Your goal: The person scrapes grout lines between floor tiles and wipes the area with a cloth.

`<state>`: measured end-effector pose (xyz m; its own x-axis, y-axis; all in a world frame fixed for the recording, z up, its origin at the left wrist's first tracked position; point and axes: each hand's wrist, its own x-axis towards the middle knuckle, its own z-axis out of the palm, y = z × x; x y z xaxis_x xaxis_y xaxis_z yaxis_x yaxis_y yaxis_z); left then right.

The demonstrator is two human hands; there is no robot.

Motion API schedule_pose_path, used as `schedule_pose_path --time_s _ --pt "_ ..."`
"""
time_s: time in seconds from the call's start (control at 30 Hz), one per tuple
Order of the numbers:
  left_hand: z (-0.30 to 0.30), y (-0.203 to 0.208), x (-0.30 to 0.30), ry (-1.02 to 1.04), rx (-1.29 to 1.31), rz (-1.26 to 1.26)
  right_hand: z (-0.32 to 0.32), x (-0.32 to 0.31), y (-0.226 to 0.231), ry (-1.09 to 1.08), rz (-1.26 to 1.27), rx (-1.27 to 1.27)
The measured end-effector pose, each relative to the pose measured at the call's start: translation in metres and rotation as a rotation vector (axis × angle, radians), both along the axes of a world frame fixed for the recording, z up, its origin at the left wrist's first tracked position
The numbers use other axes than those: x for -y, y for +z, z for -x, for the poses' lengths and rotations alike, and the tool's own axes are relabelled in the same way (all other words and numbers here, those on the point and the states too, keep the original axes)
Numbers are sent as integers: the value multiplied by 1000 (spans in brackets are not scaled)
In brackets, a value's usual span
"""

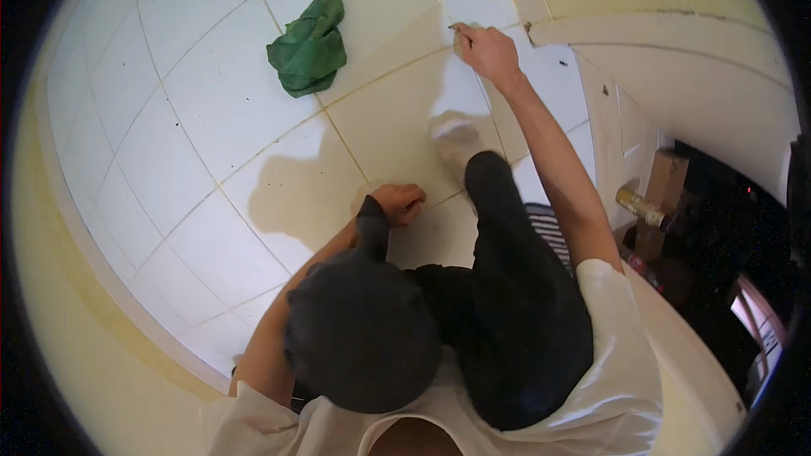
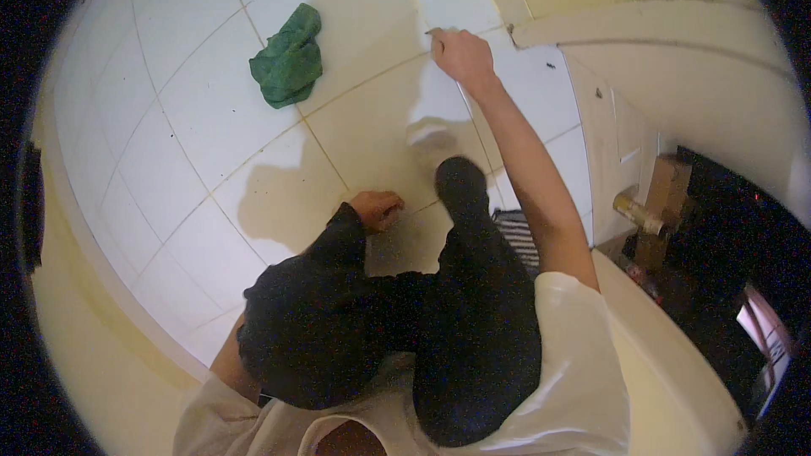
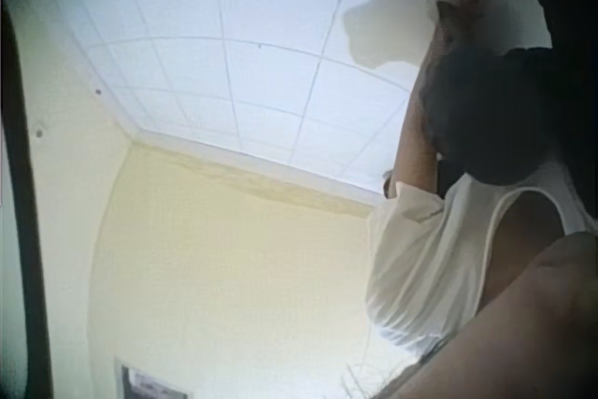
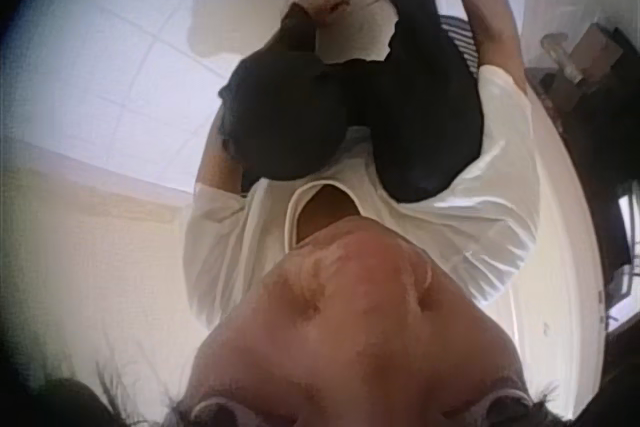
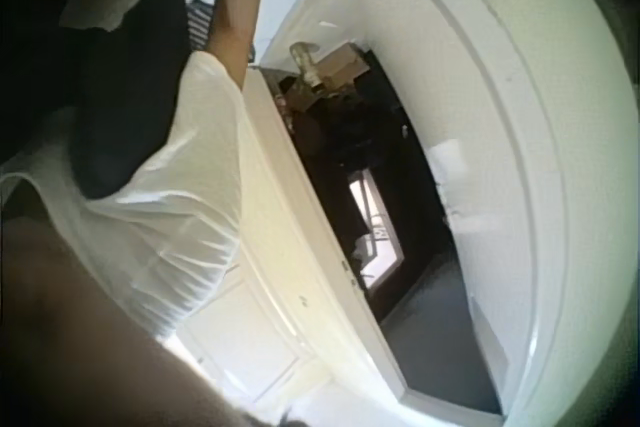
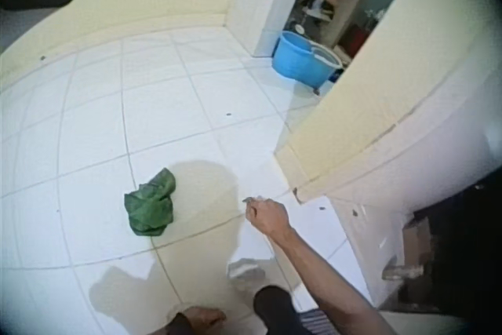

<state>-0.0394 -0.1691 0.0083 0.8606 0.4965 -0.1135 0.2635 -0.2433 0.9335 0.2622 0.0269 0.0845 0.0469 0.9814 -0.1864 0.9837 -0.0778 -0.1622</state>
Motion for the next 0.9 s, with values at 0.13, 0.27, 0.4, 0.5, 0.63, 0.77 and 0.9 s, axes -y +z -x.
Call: schedule_pose_path --time_s 0.13,0.27,0.4,0.5,0.63,0.77,0.9 --pt "9 -1 1 -143 -68 -41 1 -1 -5 52 58 88" --pt "20 13 -1 -142 45 -149 3 -11 -9 71 110 -9" --pt "17 31 -16 -281 4 -250 -4 -48 -13 133 78 -63" --pt "21 24 -9 -355 -97 -288 -12 -76 -15 140 6 -82" --pt "35 23 -2 -391 -275 -248 -10 -66 -13 167 136 12" --pt "34 18 -10 -295 -227 -244 -5 -73 -19 75 87 37" --pt "32 29 -13 -152 -244 -222 -19 -94 -16 209 76 17"
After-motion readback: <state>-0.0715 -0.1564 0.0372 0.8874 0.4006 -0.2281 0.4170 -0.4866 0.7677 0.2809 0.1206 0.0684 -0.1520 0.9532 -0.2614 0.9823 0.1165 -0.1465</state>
